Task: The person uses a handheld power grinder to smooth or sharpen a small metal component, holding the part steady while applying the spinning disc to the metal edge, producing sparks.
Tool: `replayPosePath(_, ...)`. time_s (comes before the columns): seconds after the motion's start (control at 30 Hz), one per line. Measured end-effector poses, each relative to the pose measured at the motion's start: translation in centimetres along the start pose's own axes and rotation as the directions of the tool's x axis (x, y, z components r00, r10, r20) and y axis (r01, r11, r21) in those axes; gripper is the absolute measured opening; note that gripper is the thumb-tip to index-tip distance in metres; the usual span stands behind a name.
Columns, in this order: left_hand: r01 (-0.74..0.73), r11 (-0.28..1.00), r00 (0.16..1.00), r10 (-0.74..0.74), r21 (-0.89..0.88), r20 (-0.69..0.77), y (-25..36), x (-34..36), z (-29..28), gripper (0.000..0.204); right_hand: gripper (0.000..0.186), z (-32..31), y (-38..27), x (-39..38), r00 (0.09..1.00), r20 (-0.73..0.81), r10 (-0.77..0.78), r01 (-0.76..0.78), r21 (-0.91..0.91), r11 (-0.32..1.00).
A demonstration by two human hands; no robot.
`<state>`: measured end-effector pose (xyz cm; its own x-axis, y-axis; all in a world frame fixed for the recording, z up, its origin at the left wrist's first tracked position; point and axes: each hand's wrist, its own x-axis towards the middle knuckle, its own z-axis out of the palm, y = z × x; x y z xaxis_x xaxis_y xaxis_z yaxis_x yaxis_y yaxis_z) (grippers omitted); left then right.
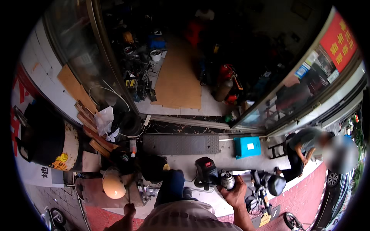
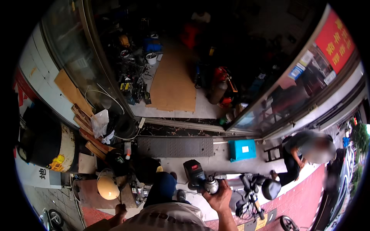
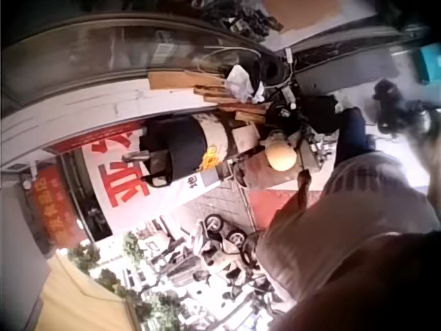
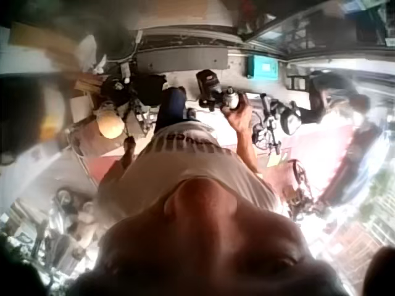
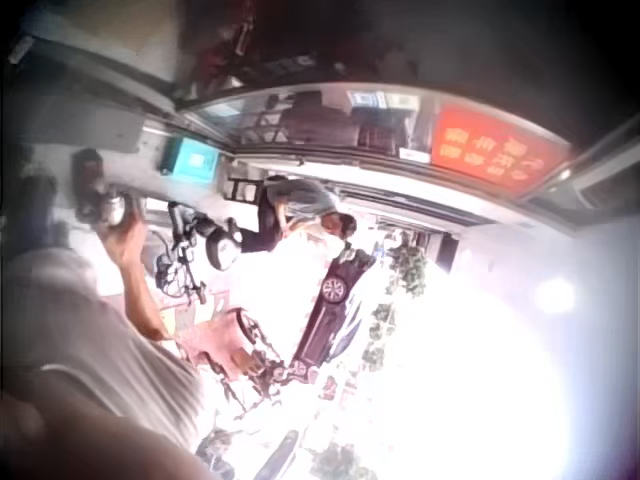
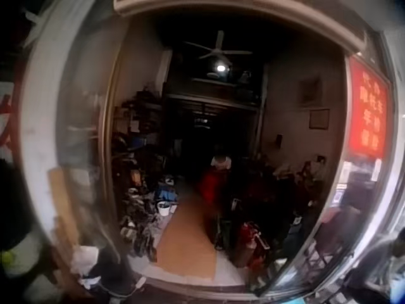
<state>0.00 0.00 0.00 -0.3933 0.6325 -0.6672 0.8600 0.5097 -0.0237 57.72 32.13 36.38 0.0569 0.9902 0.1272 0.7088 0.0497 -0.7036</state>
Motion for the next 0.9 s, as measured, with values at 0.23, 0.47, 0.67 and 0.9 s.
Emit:
replayPosePath(0.23,0.389,0.877,0.918,-0.396,-0.281,0.035,11.9,14.5,-14.0,0.022,0.041,10.1,2.5,36.2,0.985,0.139,0.103,-0.107,0.020,0.994)
replayPosePath(0.47,-0.397,0.829,0.844,0.162,-0.393,-0.511,35.9,37.5,-55.5,0.028,0.055,13.4,-0.6,61.6,0.990,0.095,0.104,-0.058,-0.402,0.914)
replayPosePath(0.67,-0.271,0.789,0.846,-0.079,-0.551,-0.528,42.8,50.8,-69.9,0.030,0.049,19.9,-1.7,84.9,0.998,0.064,0.005,0.016,-0.325,0.946)
replayPosePath(0.9,0.351,0.715,0.908,-0.417,-0.604,0.035,50.1,50.6,-62.0,0.036,0.055,35.6,-19.2,112.6,0.800,0.427,-0.422,0.497,-0.077,0.865)
